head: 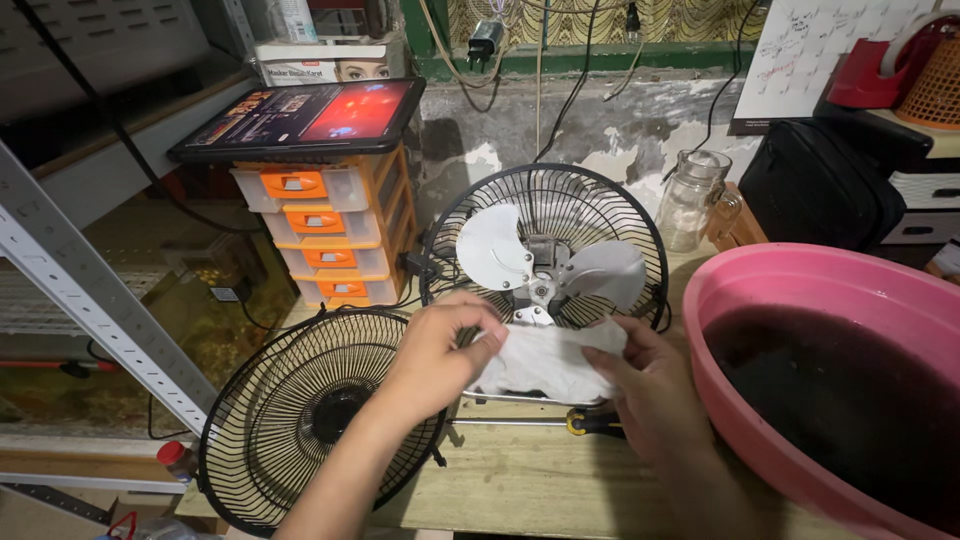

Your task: The person removes the front grille from an electric fan, wipes the fan blades with a cloth, rinses and wrings the cloth in a basin of water, wipes the blades and grille, then reattaches the grille over the blades.

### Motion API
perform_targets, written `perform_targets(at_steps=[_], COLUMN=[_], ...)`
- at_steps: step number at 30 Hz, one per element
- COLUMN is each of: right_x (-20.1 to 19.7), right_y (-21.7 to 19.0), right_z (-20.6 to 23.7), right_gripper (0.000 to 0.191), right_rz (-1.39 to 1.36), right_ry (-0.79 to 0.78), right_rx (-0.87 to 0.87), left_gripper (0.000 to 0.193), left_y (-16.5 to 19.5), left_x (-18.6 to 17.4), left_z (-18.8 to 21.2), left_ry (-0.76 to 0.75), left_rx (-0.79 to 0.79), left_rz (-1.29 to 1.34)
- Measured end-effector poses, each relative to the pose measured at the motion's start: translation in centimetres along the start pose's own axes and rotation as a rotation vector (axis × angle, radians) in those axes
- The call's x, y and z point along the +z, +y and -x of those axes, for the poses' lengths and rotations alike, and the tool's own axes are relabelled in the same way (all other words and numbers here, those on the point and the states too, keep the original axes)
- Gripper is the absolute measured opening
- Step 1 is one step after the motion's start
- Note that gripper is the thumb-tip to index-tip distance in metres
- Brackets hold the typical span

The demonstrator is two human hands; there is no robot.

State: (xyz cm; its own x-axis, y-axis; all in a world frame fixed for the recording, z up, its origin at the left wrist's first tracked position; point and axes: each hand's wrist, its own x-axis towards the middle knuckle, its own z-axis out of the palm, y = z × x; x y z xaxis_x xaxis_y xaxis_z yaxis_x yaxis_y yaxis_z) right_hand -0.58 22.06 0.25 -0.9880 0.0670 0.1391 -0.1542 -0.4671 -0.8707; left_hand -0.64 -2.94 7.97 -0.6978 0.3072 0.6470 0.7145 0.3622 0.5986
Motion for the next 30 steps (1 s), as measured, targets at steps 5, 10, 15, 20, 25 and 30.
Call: perform_targets(at_steps=[5,10,15,20,25,30], right_x=[1.1,0.2,0.7,2.7,5.5,6.8], right_y=[-1.0,-0.3,0.9,-1.0,-1.0,-0.5], right_z=[0.0,-0.3,-0.3,0.5,1.6,1.5], right_gripper=[0.029,0.028,0.023,0.028,0.025,0.025], right_rz=[0.038,0.083,0.591,1.165,1.113,1.229], right_ry=[0.082,0.096,0.156,0.441,0.393,-0.053], right_rx=[0.171,0.166,-0.117,-0.54,-0.611,-1.135], left_gripper=[0.016,0.016,0.018,0.033,0.049,0.043], left_y=[-0.2,-1.1,-1.5,0.4,0.4,-1.1], left_x=[0.6,0.7,1.5,3.2,4.3,6.0], left_z=[0.2,0.3,0.1,0.7,0.1,0.1], left_ry=[-0.093,-0.068,0.174,0.553,0.345,0.451], left_rx=[-0.391,-0.354,-0.472,-0.1,-0.674,-0.546], left_rz=[0.008,0.122,-0.006,-0.633,-0.572,-0.392])
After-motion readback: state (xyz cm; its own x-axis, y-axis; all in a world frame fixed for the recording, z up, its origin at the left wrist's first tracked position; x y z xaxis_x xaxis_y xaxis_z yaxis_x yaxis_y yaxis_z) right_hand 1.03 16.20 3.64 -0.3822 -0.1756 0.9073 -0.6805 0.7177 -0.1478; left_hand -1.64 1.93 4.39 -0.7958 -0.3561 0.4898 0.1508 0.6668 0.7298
